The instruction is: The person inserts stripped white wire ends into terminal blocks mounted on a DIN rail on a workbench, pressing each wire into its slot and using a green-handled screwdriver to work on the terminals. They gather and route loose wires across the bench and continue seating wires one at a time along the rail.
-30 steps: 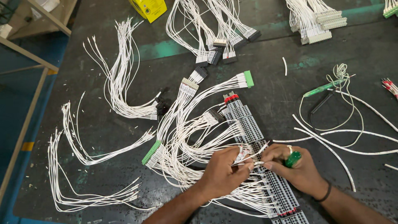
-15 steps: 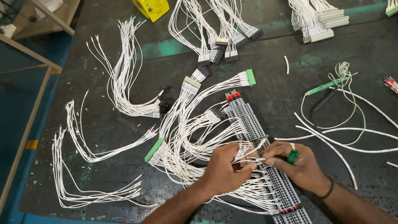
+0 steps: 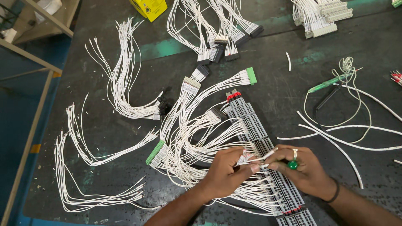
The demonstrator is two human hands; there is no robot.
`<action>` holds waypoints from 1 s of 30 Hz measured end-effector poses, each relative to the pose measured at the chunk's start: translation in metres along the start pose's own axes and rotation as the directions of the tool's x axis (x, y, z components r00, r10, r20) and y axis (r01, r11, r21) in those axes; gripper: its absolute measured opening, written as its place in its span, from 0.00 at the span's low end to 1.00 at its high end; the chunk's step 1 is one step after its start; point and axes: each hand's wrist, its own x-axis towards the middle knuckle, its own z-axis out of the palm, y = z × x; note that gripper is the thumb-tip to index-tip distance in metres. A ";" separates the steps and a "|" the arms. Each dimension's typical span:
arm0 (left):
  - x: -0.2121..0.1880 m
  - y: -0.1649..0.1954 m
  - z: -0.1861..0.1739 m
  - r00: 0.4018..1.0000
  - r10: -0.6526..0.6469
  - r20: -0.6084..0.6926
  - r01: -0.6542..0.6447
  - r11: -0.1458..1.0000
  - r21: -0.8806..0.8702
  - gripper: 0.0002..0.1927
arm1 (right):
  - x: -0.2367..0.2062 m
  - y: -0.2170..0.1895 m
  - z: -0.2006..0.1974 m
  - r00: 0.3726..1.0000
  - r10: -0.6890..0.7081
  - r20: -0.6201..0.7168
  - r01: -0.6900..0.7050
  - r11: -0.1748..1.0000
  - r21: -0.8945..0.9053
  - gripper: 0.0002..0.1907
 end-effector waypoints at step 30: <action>0.003 0.002 0.008 0.983 -0.028 -0.183 0.058 0.985 0.161 0.05 | -0.006 0.018 0.009 0.989 0.104 -0.107 -0.101 0.994 0.036 0.06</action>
